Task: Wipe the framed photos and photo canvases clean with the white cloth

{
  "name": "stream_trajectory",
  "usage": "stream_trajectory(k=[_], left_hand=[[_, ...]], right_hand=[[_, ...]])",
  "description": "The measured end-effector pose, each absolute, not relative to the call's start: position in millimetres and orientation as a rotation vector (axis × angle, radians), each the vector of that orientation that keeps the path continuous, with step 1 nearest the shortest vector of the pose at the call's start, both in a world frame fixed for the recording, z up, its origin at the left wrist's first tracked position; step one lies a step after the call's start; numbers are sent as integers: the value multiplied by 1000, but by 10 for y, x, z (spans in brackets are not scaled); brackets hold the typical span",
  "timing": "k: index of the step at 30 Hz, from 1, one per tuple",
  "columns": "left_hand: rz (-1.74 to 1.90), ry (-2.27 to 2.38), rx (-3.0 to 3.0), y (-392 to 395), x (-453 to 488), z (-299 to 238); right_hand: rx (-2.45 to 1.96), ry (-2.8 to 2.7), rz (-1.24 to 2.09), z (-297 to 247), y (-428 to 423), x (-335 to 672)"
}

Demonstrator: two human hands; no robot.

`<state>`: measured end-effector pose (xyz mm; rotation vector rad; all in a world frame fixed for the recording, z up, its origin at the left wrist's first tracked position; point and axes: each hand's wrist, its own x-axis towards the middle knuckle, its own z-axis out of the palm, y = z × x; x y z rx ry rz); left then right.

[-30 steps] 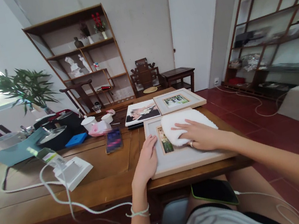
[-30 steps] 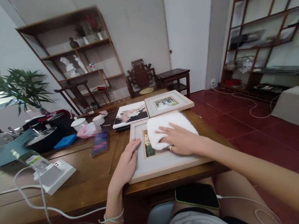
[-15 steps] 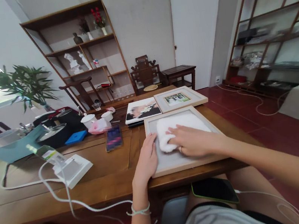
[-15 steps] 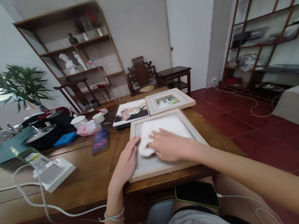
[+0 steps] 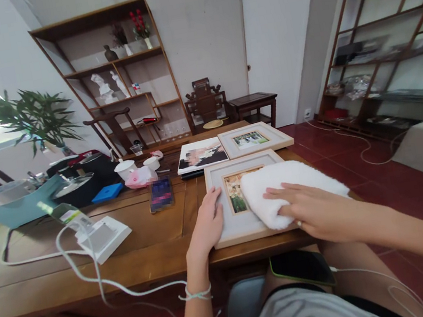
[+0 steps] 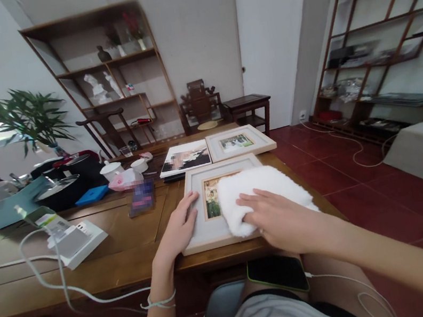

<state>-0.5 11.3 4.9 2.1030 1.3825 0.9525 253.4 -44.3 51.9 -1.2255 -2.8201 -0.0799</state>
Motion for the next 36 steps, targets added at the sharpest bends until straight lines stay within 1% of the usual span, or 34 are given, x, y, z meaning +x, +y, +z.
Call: stream_trajectory(k=[7,12,16,20,24,29,36], left_hand=[[972,1367,2098,110,-9,39],[932,1400,2095,86,10,78],[951,1405,2104,89,14,82],[1015,1415,2119,98,17,78],[1062,1410,2131,93,36,104],[1093,1359,2143,88,43,101],[1009,1425,2109,80,34,92]], right_hand=[[-1302,-2706,-164,500,-381,2983],[-1474,-2455,-286,587,117,3052],[-1292,-2367,-337,642,592,2800],[-1061,-2471,-343,664,917,2280],[-778,-2830,-306,607,1031,1865],[-862,-2862,-269,492,988,1905],[-1024,-2798,-255,505,895,2550]])
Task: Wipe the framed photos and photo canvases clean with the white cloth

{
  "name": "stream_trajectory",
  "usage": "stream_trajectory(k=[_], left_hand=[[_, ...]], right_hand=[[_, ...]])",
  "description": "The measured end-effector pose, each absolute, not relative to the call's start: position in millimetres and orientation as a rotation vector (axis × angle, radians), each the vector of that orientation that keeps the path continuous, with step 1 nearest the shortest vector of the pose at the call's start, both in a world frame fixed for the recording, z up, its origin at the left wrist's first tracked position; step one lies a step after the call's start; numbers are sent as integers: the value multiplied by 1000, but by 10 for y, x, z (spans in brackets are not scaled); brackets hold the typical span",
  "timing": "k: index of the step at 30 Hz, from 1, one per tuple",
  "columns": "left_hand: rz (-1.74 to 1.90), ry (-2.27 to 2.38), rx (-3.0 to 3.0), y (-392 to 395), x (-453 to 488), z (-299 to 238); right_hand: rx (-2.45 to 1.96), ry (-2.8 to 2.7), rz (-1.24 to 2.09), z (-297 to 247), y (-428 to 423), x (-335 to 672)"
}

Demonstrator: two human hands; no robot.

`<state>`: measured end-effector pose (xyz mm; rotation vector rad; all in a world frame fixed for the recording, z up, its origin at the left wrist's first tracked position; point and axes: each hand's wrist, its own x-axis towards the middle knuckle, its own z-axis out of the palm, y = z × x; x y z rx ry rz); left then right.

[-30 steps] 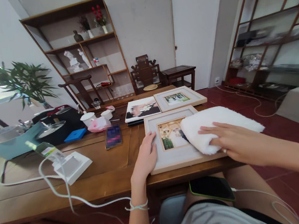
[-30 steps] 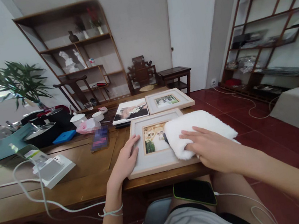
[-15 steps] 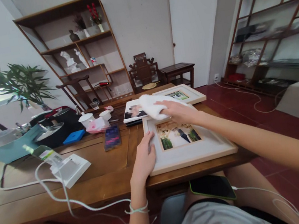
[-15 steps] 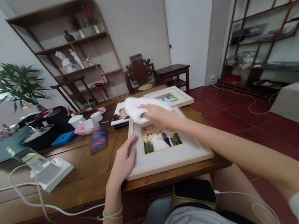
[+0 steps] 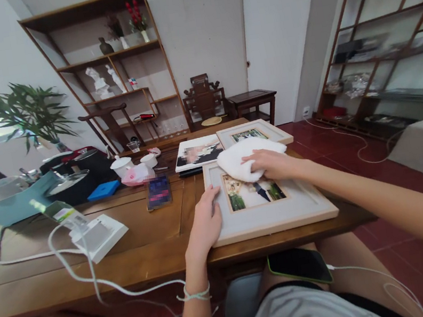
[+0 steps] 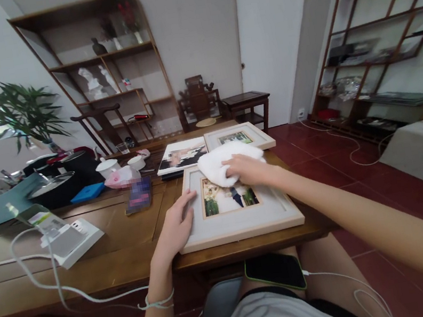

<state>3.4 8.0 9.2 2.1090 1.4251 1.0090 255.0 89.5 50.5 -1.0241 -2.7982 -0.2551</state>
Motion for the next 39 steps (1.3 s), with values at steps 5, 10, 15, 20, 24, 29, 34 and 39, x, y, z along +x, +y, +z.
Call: stream_trajectory(k=[5,10,15,20,24,29,34,39], left_hand=[[1044,1426,2125,90,35,80],[1137,1414,2099,98,33,53],[1191,1388,2036,87,41,91],[1129,1294,2000,68,48,147],[1087,1267,2046,45,52,160],[1009,1313,2155,23,53,151],[988,1308,2132,6,71,200],[961,1332,2077,-5,101,221]], right_hand=[[-1126,-2747,-283,504,851,3011],[-1208,-2454,-513,423,778,3162],[-1313,-2429,-448,239,749,3103],[-1361,-2457,-401,193,769,3063],[-1348,-2516,-391,289,723,2955],[-1337,-2587,-371,388,571,2796],[-1388,-2713,-280,553,230,2712],[-1409,-2769,-185,716,-231,2581]])
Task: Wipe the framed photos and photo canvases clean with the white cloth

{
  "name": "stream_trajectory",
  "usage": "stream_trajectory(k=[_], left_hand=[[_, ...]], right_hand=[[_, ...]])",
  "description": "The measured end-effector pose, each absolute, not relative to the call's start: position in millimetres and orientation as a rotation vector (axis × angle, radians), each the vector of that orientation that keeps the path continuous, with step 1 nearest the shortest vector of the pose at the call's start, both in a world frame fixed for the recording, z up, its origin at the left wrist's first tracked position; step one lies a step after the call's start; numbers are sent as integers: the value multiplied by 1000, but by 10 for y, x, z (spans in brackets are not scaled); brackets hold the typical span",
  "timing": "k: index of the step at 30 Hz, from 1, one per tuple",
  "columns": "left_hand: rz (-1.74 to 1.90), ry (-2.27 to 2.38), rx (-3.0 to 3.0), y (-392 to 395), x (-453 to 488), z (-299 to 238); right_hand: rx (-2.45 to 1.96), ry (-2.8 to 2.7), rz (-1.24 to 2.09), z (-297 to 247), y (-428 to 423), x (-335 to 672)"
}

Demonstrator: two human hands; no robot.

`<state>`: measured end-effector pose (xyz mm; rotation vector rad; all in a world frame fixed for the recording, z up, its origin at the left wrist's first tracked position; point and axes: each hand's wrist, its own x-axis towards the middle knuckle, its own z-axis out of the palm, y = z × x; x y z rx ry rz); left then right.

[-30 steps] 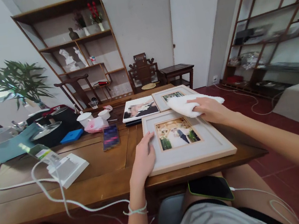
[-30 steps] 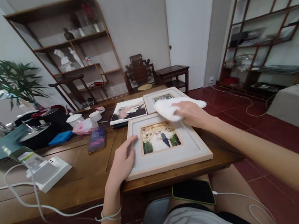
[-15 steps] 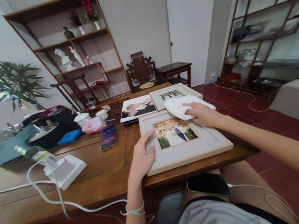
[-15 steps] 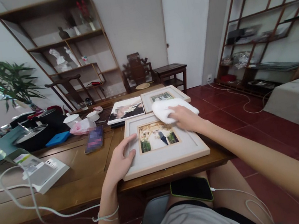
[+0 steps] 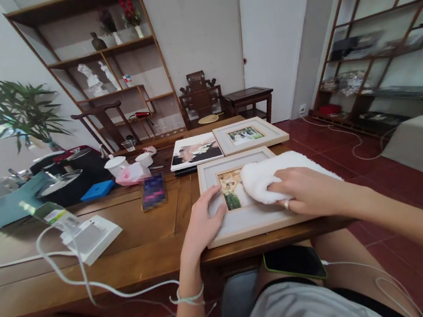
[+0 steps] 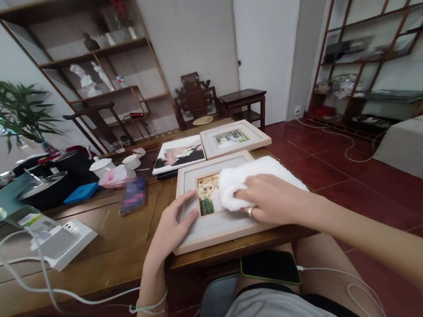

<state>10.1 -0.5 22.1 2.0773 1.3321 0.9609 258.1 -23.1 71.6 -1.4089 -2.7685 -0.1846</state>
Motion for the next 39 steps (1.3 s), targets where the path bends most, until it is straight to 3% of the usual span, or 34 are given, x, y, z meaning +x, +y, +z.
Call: stream_trajectory(k=[6,19,31,39], left_hand=[[923,1361,2185,13,109,162],[899,1346,2209,15,99,159],[1079,1316,2110,3,85,218],[987,1326,2184,3,104,160]], right_hand=[[-1246,-2696,-191,540,-315,2510],[-1395,-2609,-361,399,755,2579],[-1381,-2824,18,704,-273,2655],[-1411,-2738,160,763,-702,2548]])
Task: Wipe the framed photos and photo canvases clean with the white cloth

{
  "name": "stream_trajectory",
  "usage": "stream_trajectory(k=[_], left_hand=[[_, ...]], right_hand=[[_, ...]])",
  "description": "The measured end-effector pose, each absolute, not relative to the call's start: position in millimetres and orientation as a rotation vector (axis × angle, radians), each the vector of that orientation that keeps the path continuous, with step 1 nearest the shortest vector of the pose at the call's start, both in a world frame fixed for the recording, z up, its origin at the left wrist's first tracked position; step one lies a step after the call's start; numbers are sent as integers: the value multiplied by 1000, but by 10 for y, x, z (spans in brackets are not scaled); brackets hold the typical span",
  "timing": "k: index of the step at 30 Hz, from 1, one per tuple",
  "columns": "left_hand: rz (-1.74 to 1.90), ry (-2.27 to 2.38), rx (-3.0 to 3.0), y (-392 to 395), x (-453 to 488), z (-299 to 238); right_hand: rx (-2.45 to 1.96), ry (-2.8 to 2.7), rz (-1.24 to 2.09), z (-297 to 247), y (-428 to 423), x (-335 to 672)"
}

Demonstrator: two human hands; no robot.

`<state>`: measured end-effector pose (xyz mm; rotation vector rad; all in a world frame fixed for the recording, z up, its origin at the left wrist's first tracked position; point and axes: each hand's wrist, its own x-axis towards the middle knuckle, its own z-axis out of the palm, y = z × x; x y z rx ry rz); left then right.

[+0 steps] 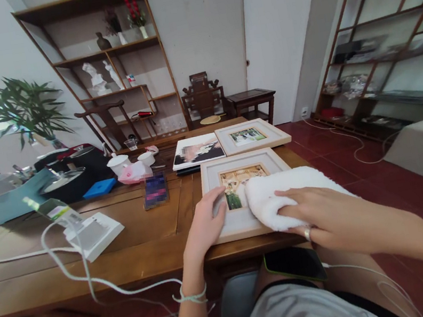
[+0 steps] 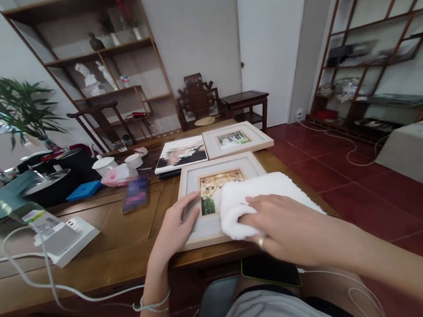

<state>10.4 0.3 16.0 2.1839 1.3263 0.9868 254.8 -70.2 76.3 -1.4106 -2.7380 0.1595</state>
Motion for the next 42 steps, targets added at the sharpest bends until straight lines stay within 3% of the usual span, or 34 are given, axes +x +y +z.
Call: stream_trajectory(k=[10,15,21,32,42], left_hand=[[948,1311,2213,11,88,171],[928,1338,2199,2,82,180],[926,1347,2191,-3,99,194],[946,1341,2217,-4,102,181],[922,1334,2219,8,93,173]], right_hand=[[-1384,-2538,-253,524,358,2605],[-1348,-2560,-294,444,784,2574],[-1279,-2713,-192,410,521,2581],[-1357,-2796,208,867,-632,2501],[-1298,-2685,-241,456,34,2463]])
